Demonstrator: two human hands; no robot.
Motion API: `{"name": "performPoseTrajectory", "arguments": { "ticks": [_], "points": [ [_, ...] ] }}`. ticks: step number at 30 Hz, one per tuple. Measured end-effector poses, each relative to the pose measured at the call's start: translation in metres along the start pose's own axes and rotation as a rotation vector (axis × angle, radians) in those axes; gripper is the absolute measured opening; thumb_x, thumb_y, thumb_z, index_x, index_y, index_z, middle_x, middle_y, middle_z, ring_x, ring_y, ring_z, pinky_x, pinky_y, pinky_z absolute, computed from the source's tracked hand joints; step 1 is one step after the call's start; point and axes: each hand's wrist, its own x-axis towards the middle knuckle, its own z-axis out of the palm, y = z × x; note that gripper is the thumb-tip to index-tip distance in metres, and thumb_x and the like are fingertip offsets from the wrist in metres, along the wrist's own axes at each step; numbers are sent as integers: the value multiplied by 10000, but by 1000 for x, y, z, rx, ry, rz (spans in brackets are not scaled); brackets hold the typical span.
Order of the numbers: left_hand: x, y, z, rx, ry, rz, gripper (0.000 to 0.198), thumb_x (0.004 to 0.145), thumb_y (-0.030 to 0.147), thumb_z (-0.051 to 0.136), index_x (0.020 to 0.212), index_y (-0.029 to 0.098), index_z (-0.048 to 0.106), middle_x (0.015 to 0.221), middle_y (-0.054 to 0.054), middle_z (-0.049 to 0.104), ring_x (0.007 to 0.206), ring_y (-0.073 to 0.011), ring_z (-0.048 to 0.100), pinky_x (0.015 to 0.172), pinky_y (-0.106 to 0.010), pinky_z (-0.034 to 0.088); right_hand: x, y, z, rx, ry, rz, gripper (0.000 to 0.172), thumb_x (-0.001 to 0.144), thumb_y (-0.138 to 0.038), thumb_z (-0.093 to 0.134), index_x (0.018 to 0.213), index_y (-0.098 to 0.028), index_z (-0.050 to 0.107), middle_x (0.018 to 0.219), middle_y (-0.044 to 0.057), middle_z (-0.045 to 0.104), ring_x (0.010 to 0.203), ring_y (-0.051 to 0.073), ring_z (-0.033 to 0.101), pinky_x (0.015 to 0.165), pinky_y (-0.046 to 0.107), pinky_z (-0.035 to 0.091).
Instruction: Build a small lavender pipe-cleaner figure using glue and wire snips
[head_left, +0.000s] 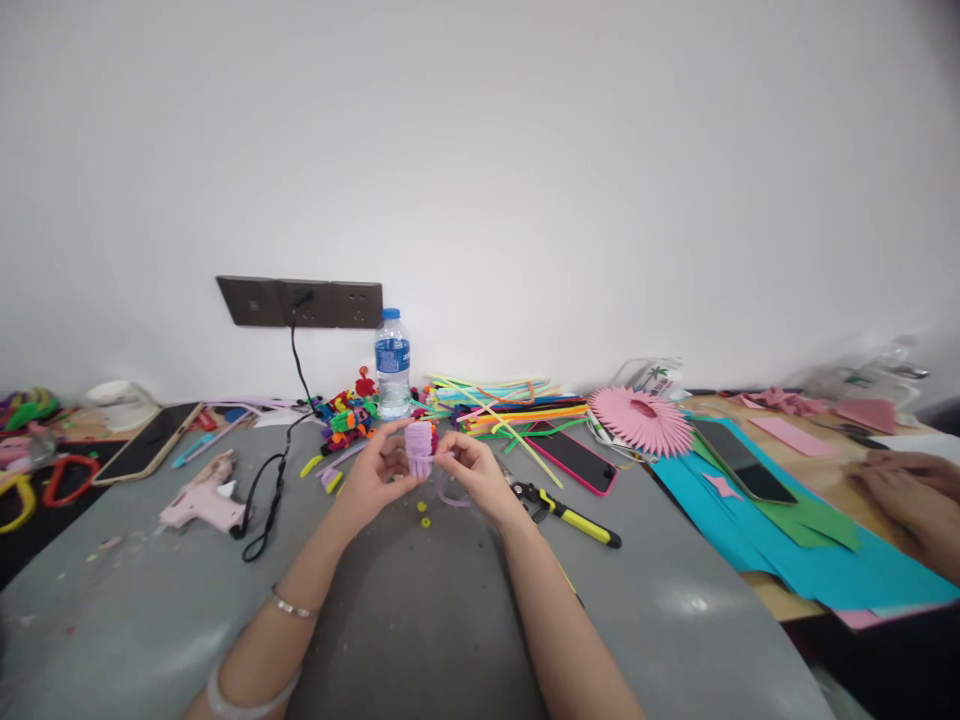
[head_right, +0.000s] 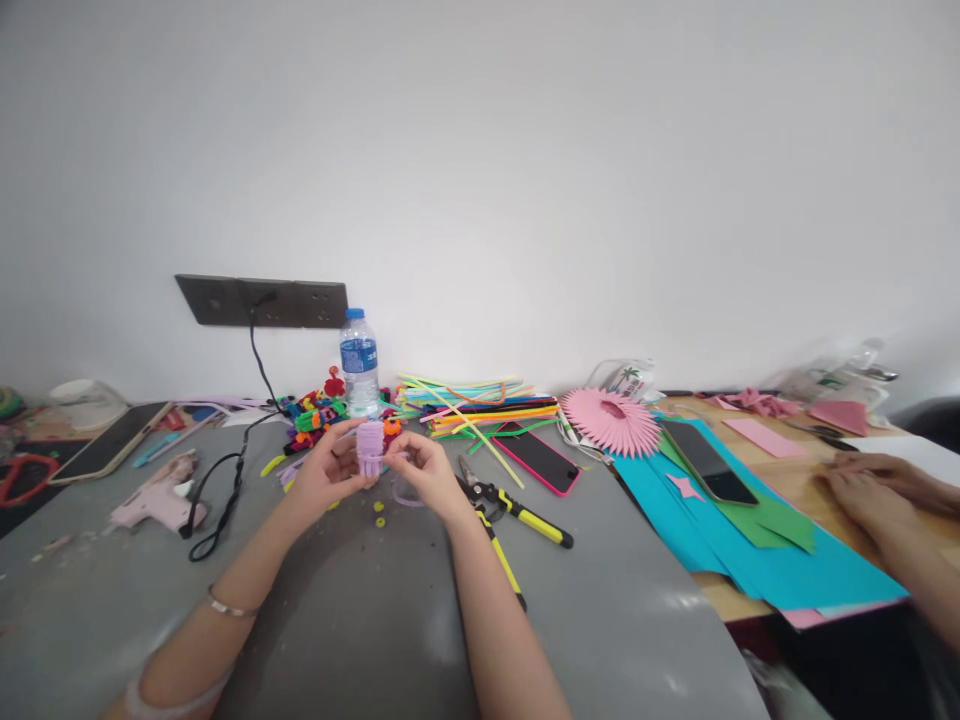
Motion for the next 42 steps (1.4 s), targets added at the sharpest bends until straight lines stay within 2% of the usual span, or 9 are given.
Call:
{"name": "performPoseTrajectory", "arguments": {
  "ticks": [8,13,22,30,42],
  "points": [
    [-1,-1,1,20,29,7,673,725,239,796,1308,251,459,1180,-91,668,933,-191,671,821,-313,541,-1,0,1,-40,1,-29,228,807,-414,719,806,-203,634,744,-7,580,697,152,515,684,276,402],
    [-1,0,2,38,18,1,660,735,222,783,1304,243,448,1186,-94,667,938,-187,666,829,-315,536,0,0,-1,-104,-5,-76,231,824,-410,697,761,-203,618,738,0,582,717,164,525,697,284,404],
    [-2,2,3,42,-3,6,637,735,258,793,1290,252,480,1198,-92,675,991,-213,669,844,-324,536,-1,1,1,-72,2,-24,305,759,-434,753,706,-204,560,675,-25,529,632,139,462,603,255,359],
    [-1,2,3,58,-14,10,637,740,246,790,1288,246,464,1130,-83,687,980,-210,665,841,-318,527,0,-1,2,-83,-4,-76,243,784,-386,732,725,-200,588,721,-8,559,703,159,520,681,281,403],
    [-1,-5,-1,76,-25,1,645,758,246,768,1317,250,446,1063,-53,667,935,-192,655,823,-302,520,-2,2,7,-186,26,-169,199,842,-328,666,746,-197,551,732,-12,512,678,139,462,619,251,363]
  ]
}}
